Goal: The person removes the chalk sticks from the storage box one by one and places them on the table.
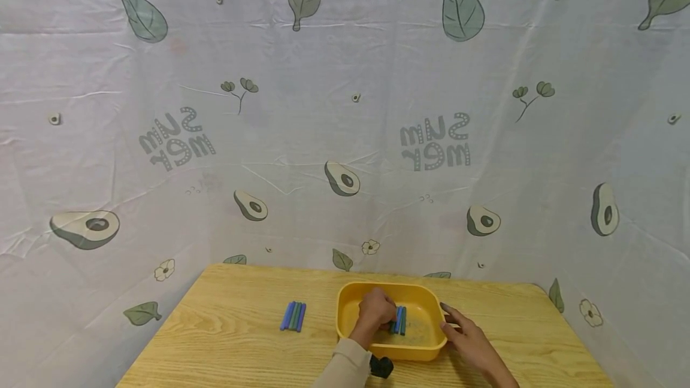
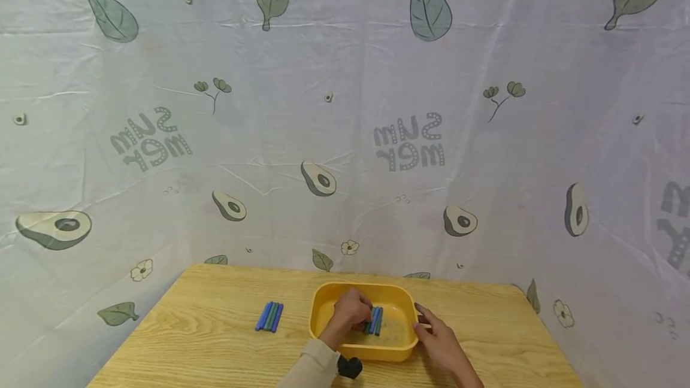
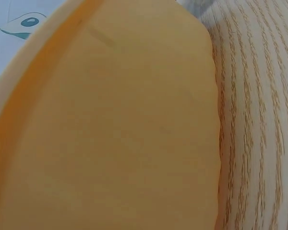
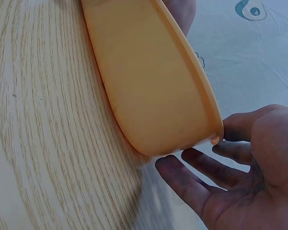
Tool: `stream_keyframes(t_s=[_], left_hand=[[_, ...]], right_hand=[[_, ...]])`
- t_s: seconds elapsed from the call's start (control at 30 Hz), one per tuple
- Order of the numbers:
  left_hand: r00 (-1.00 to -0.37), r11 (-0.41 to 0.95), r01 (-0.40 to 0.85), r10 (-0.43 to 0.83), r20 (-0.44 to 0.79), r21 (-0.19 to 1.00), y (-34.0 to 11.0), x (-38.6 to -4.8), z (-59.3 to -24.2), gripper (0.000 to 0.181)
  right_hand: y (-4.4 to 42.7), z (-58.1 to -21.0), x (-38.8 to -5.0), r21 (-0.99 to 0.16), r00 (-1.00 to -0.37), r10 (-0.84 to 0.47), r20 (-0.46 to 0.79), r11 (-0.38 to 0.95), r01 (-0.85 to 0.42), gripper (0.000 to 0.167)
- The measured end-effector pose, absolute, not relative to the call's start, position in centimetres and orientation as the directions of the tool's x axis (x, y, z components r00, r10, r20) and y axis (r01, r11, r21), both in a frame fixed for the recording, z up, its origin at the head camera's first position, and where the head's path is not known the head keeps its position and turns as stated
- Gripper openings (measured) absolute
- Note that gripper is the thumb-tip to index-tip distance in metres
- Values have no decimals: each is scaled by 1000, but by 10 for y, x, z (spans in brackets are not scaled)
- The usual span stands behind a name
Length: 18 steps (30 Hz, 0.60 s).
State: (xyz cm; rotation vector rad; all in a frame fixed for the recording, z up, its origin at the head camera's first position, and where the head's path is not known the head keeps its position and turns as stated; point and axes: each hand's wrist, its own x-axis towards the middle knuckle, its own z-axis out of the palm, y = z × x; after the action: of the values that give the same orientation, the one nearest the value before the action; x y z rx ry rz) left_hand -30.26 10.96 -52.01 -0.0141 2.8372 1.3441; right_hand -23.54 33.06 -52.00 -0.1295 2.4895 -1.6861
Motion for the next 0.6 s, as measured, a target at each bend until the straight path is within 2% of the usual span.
stream_keyframes(t_s=[0.37,0.6], left_hand=[[-1000,612,12,-1,17,791,106,-307,-523,28],[-1000,583,-10,16,-23,812,104,-311,-523,18]], right_hand=[[331,-518,-235,-936,-981,-185,-53,352,-16,63],[331,-518,-237,-937,-980,-193,-48,350,-23,65]])
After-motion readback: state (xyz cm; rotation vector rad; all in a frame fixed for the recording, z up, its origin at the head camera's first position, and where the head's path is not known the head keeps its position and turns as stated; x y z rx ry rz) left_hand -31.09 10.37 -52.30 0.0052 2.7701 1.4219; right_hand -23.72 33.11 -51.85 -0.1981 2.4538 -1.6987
